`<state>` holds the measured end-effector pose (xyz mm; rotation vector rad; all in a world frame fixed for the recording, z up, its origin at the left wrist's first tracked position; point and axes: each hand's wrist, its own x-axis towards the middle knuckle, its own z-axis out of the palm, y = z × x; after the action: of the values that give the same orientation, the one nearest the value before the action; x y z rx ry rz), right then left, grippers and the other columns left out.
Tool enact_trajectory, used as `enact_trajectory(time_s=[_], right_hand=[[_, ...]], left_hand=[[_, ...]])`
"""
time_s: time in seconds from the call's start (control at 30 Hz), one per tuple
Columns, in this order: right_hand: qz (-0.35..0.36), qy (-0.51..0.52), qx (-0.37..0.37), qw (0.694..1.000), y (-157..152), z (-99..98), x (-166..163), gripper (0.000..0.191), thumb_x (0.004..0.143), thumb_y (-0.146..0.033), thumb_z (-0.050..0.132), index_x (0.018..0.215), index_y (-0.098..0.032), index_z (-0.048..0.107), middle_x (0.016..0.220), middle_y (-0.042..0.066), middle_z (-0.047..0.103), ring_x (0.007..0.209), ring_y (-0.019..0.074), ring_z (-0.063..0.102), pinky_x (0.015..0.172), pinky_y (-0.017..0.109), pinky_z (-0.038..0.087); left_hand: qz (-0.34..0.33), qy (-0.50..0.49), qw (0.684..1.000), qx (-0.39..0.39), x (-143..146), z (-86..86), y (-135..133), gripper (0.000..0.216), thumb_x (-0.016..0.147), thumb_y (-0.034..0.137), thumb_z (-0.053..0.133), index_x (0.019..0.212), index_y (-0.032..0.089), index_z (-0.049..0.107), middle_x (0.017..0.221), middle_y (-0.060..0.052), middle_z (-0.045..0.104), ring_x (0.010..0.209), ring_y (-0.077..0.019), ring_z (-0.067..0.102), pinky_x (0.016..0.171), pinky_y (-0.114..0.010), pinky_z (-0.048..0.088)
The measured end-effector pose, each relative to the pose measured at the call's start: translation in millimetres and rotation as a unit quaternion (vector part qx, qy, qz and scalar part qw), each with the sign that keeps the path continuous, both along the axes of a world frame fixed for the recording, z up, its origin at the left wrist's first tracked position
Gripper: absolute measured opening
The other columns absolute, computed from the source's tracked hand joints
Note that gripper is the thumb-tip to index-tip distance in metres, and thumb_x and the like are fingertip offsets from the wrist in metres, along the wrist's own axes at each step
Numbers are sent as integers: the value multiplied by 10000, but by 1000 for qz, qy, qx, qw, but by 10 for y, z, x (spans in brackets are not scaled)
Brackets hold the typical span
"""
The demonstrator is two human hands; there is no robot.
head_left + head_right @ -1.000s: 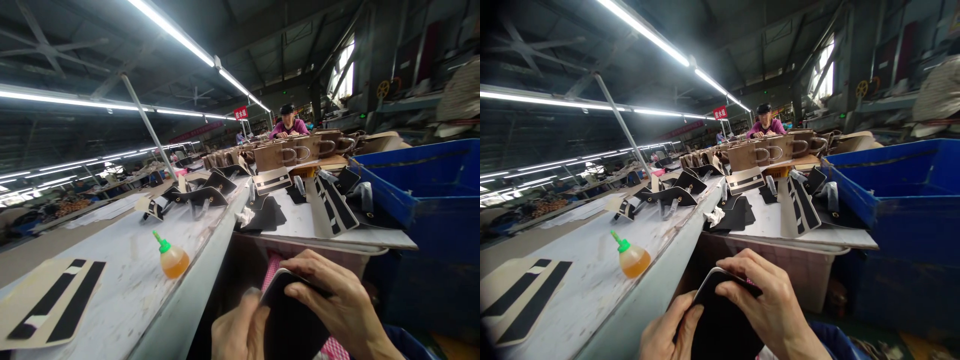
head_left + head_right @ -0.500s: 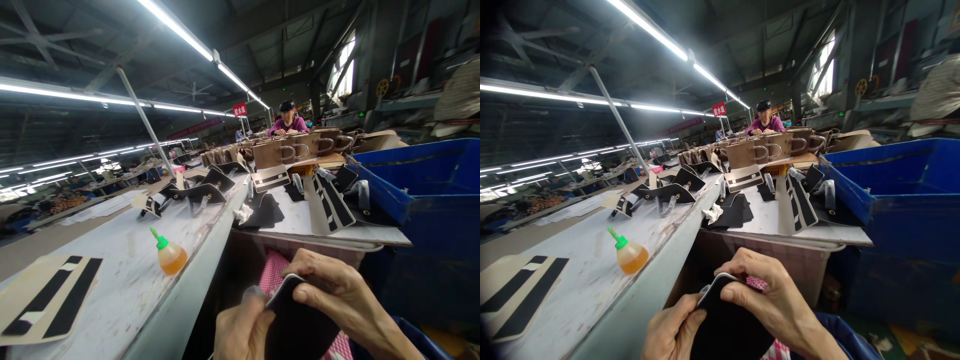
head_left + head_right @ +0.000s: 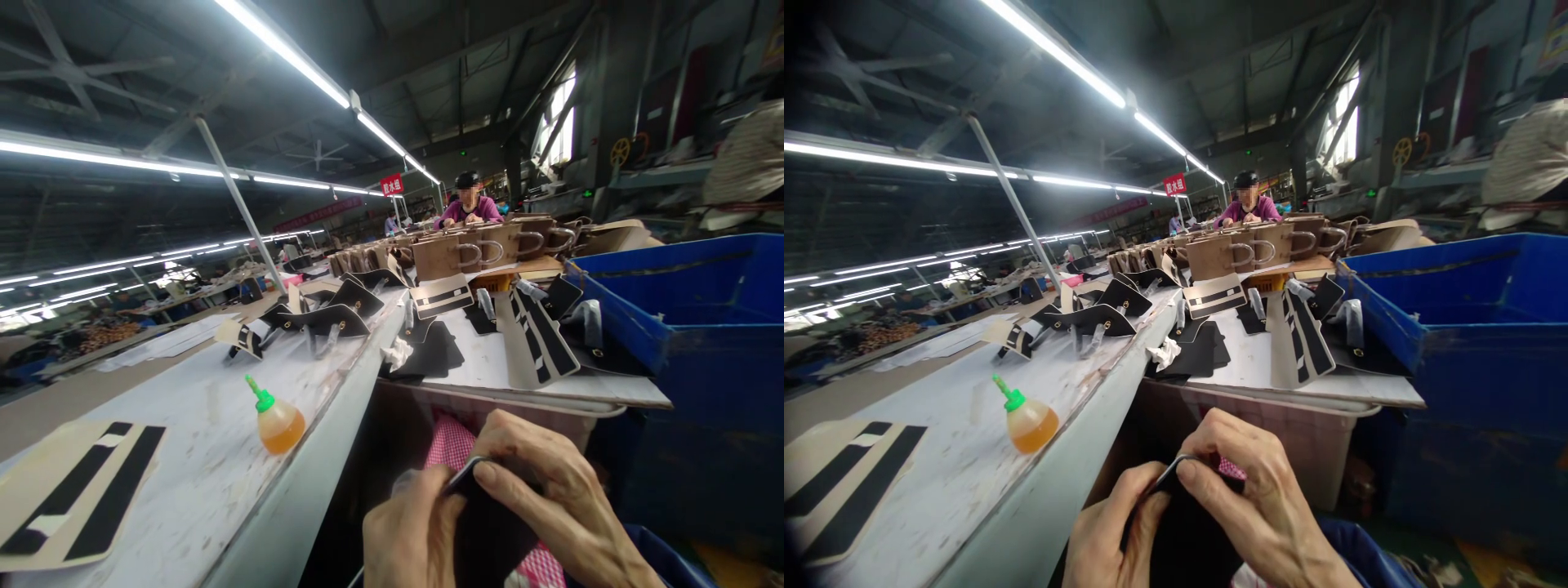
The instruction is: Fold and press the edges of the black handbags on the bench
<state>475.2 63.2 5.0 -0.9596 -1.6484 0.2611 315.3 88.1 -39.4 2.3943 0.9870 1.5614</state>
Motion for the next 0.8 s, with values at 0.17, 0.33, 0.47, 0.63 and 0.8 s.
enact_trajectory(time_s=[0.17, 0.33, 0.47, 0.63, 0.8], right_hand=[[59, -9, -60, 996, 42, 39, 125, 339, 989, -348, 462, 720, -212, 617, 651, -13, 605, 573, 125, 576, 528, 217, 454], [196, -16, -84, 977, 251, 70, 298, 351, 985, -489, 449, 1048, -256, 703, 1079, 67, 701, 1026, 214, 660, 888, 301, 530], [267, -39, -109, 957, 512, -115, 16, 337, 930, -503, 570, 1085, -225, 681, 1161, 69, 659, 1118, 214, 597, 998, 341, 455], [295, 27, -188, 936, 681, -334, -154, 449, 877, -593, 594, 739, -166, 586, 669, -31, 526, 620, 116, 478, 559, 226, 391], [91, -91, -126, 984, 617, -186, 42, 256, 934, -340, 572, 735, -180, 577, 718, -10, 571, 669, 136, 506, 609, 246, 375]], left_hand=[[-28, -39, 998, -46, 67, 200, 27, 255, 974, 221, 421, 764, 210, 565, 560, 49, 486, 466, -79, 460, 496, -206, 330], [-95, -184, 969, -134, -70, 271, 262, 416, 975, 387, 456, 618, 179, 502, 505, 50, 425, 452, -67, 399, 455, -207, 293], [-312, -266, 901, -141, -50, 247, 538, 608, 956, 590, 359, 486, 204, 354, 335, 53, 355, 294, -69, 341, 381, -223, 352], [-333, -312, 875, -163, -202, 357, 577, 601, 908, 670, 382, 575, 210, 578, 512, -40, 676, 482, -165, 654, 512, -299, 564], [-182, -293, 876, -336, -624, 419, 285, 845, 790, 835, 328, 1235, 179, 619, 1174, -154, 716, 1053, -311, 693, 872, -440, 571]])
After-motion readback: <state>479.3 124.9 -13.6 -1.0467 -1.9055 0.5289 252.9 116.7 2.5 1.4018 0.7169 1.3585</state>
